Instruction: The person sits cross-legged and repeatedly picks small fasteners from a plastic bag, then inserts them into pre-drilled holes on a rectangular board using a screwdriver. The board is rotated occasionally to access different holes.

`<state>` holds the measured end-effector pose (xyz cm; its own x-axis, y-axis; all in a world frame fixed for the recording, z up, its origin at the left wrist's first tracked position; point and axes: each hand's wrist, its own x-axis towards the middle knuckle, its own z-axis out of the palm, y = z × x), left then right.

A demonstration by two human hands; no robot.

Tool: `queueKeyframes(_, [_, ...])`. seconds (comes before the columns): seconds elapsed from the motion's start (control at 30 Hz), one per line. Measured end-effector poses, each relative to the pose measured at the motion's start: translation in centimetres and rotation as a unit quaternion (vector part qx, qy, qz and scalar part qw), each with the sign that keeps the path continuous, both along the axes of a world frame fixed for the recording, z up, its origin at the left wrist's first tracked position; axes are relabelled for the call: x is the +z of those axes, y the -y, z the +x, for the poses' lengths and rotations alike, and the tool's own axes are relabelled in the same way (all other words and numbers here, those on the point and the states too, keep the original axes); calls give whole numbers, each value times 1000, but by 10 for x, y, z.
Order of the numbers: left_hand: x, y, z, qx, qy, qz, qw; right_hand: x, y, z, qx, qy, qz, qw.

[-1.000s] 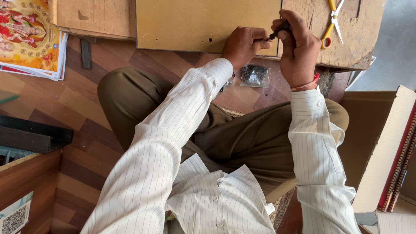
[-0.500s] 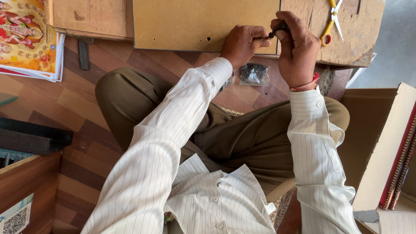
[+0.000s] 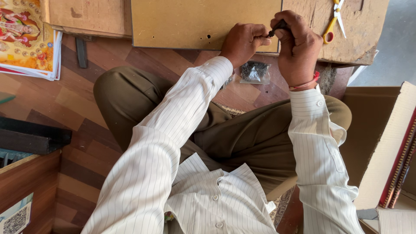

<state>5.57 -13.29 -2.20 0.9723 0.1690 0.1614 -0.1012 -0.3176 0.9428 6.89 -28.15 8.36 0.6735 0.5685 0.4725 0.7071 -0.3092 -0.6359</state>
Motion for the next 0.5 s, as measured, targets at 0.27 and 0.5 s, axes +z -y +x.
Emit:
queueKeyframes(0.27, [0, -2, 0, -5, 2, 12, 1000, 0, -10, -7, -39, 22, 23, 999])
queueKeyframes(0.5, [2, -3, -1, -13, 33, 19, 999, -4, -15, -12, -75, 54, 30, 995])
